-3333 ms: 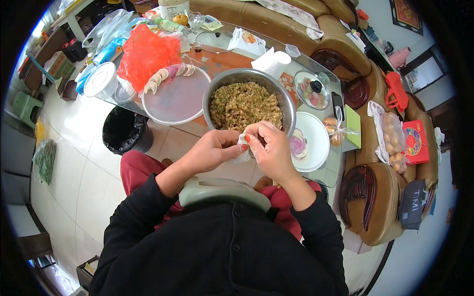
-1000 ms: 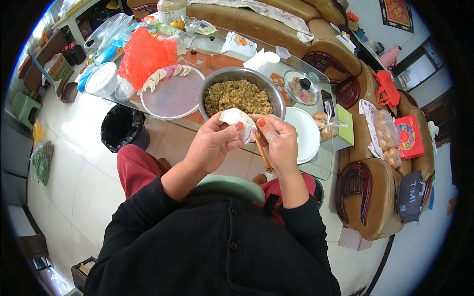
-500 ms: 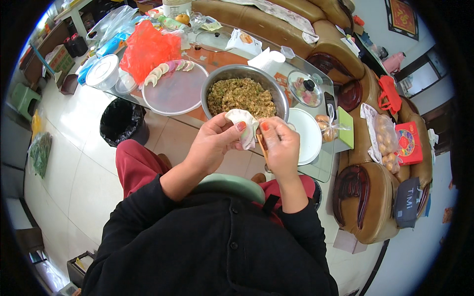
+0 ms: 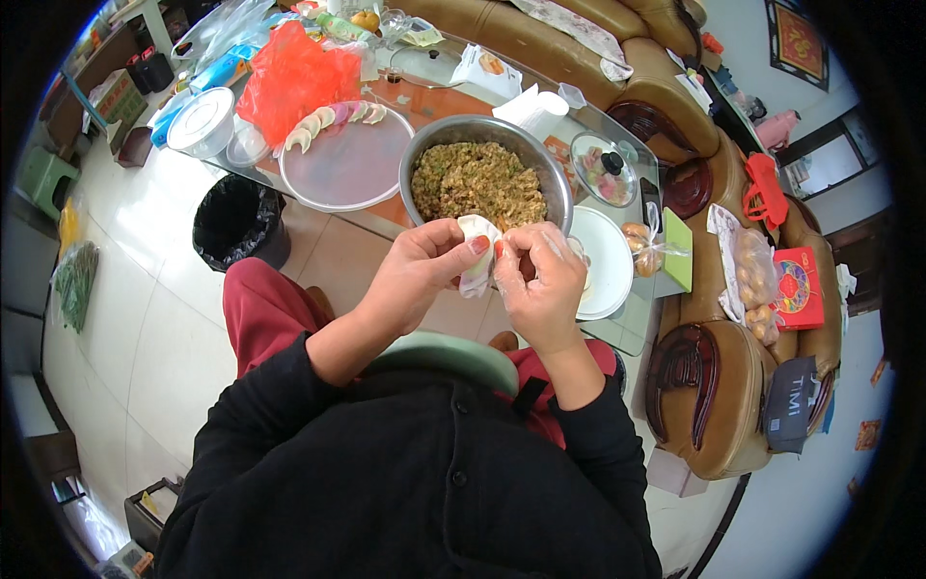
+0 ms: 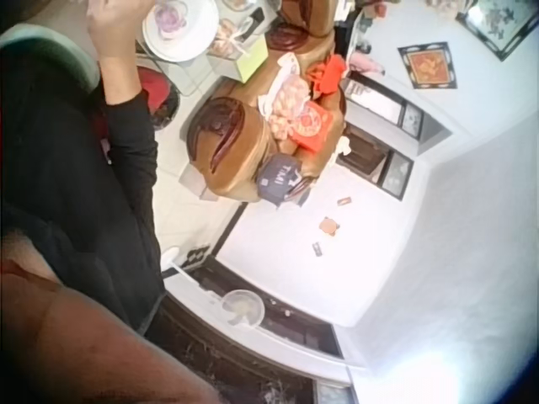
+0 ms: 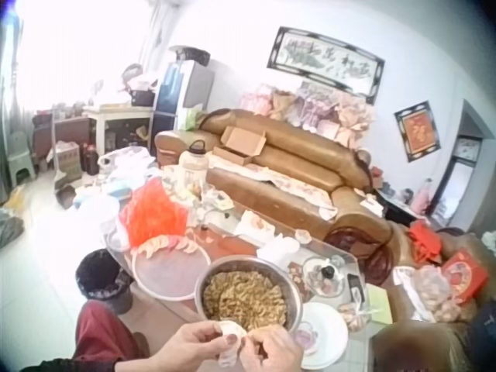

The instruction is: The person sits at a table and repeatedly fills round dumpling wrappers with a grainy mixture using chopsticks, then folds and seals each dumpling by hand. Completed dumplings are placed on a nearby tray.

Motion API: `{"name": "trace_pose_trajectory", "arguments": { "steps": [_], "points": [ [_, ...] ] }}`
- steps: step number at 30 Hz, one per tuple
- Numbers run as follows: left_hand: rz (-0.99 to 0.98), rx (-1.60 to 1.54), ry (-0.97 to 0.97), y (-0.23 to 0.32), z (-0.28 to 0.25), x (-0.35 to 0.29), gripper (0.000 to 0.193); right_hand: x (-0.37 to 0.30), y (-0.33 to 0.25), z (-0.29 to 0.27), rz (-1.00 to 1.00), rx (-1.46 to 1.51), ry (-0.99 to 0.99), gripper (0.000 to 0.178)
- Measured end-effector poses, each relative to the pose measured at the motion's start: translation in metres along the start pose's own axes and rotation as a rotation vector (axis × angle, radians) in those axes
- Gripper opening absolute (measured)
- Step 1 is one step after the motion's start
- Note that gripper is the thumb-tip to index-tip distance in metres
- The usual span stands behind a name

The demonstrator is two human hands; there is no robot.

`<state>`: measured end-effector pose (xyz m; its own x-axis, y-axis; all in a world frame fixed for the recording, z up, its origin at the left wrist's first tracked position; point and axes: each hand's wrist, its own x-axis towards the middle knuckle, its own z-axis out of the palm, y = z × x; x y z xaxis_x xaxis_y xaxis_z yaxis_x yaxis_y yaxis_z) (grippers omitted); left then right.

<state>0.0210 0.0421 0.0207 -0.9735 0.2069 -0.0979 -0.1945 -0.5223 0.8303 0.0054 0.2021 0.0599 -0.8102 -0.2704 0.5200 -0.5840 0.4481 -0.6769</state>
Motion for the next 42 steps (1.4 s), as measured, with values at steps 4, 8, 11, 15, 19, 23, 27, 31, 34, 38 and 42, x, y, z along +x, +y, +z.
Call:
{"name": "trace_pose_trajectory", "arguments": {
  "steps": [4, 8, 11, 15, 19, 23, 27, 31, 34, 38, 42],
  "points": [
    [-0.050, -0.088, -0.095, 0.000, -0.009, -0.002, 0.021, 0.000, 0.006, -0.011, 0.419, 0.374, -0.132, 0.010],
    [-0.060, -0.044, -0.159, 0.002, -0.009, -0.003, 0.021, 0.002, 0.020, -0.010, 0.472, 0.554, -0.230, 0.017],
    [-0.056, 0.052, -0.166, 0.002, -0.012, -0.003, 0.022, 0.005, 0.022, -0.008, 0.248, 0.388, -0.251, 0.013],
    [-0.102, 0.095, -0.169, 0.004, -0.018, -0.006, 0.026, 0.002, -0.003, -0.003, 0.023, -0.085, -0.190, 0.008],
    [-0.167, 0.066, -0.273, 0.006, -0.027, -0.009, 0.028, -0.010, 0.002, -0.004, 0.177, 0.160, -0.219, 0.010],
    [-0.182, 0.013, -0.348, -0.001, -0.030, -0.012, 0.029, -0.001, 0.013, -0.009, 0.617, 0.580, -0.389, 0.016],
    [-0.214, 0.072, -0.365, -0.001, -0.030, -0.011, 0.030, 0.005, 0.010, -0.009, 0.503, 0.500, -0.465, 0.016],
    [-0.368, 0.045, -0.410, 0.009, -0.031, -0.013, 0.027, 0.007, 0.004, -0.007, 0.247, 0.222, -0.515, 0.012],
    [-0.533, 0.015, -0.427, 0.025, -0.031, -0.015, 0.022, 0.005, 0.000, 0.000, -0.110, -0.050, -0.505, 0.010],
    [-0.460, 0.007, -0.243, 0.011, -0.040, -0.013, 0.022, 0.019, 0.021, 0.008, -0.053, -0.027, -0.531, 0.026],
    [-0.220, -0.330, -0.024, -0.007, -0.042, 0.004, 0.034, 0.032, 0.036, 0.013, 0.364, 0.105, -0.531, 0.048]
  ]
}}
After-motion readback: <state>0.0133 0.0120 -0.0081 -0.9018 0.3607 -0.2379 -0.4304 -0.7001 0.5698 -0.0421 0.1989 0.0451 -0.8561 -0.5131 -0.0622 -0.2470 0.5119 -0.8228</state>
